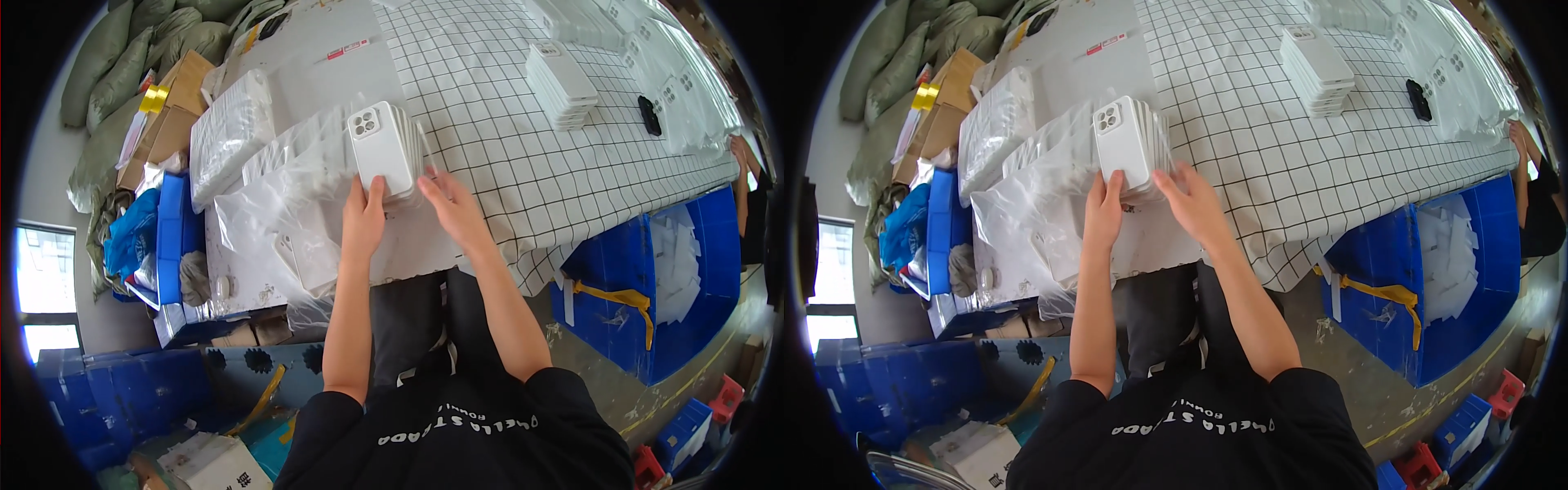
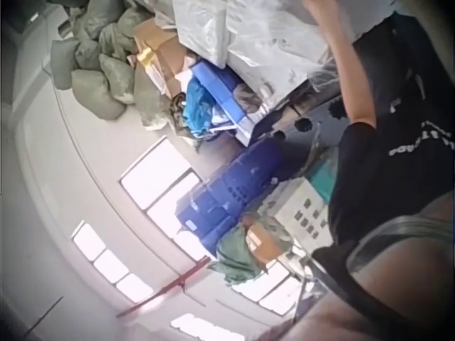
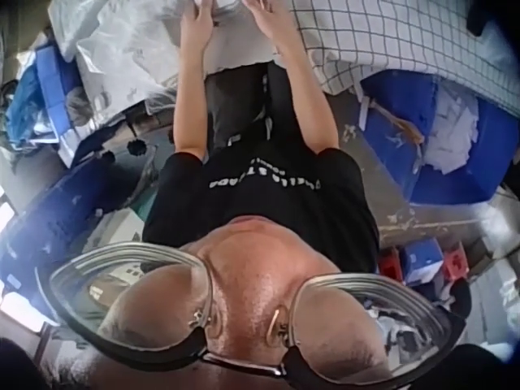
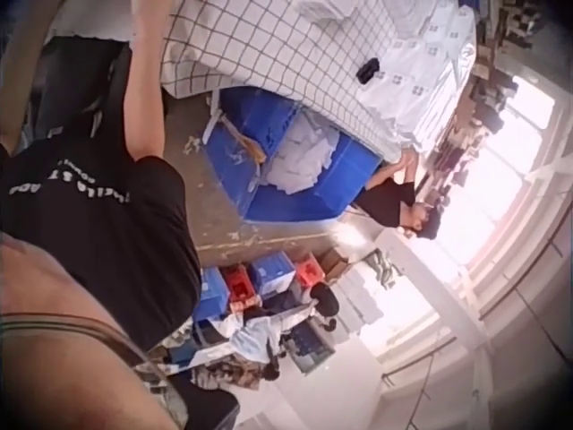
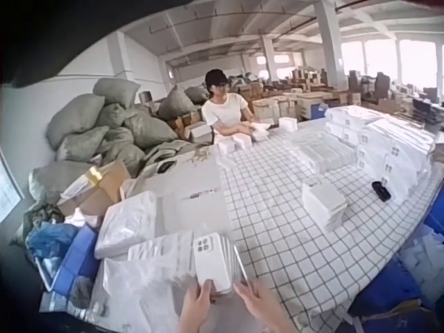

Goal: Inspecting, stacking, and organizing plastic phone cases for packaging on a factory production line.

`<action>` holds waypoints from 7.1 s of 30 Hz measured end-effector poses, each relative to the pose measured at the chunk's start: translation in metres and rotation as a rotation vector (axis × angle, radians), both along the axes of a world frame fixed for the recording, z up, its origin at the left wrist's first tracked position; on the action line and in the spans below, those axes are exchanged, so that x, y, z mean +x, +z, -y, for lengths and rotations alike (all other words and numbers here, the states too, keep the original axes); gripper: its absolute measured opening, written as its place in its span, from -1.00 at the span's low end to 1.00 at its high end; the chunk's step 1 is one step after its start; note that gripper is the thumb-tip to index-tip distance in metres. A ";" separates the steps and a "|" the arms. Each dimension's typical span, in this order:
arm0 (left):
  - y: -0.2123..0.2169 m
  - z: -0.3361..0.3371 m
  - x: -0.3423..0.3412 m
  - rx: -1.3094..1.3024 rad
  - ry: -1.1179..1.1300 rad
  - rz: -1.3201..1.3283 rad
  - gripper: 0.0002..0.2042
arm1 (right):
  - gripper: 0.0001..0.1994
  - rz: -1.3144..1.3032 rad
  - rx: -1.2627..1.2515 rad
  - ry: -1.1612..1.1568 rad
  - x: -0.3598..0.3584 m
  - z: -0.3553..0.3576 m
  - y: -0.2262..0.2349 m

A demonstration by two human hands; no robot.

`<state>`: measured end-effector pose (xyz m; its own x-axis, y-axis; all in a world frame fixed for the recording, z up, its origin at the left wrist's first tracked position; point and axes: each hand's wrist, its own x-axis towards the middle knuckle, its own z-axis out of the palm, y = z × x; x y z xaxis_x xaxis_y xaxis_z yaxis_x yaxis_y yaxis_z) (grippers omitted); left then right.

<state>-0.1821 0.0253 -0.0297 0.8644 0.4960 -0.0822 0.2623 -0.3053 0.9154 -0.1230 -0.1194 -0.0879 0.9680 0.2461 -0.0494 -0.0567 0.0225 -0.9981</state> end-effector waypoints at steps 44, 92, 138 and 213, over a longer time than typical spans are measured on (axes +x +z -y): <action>-0.007 0.067 -0.102 -0.288 0.209 0.452 -0.52 | -0.60 0.180 0.047 0.147 -0.120 0.121 0.068; 0.005 0.105 -0.088 0.026 0.234 0.392 -0.72 | -0.48 0.135 -0.421 0.247 -0.114 0.151 0.058; 0.030 0.042 0.020 0.570 0.253 -0.047 -0.34 | -0.80 -0.149 0.339 -0.166 -0.123 0.199 -0.006; -0.016 0.084 -0.094 -0.902 0.008 0.538 -0.57 | -0.59 0.602 -0.508 0.052 -0.111 0.121 0.035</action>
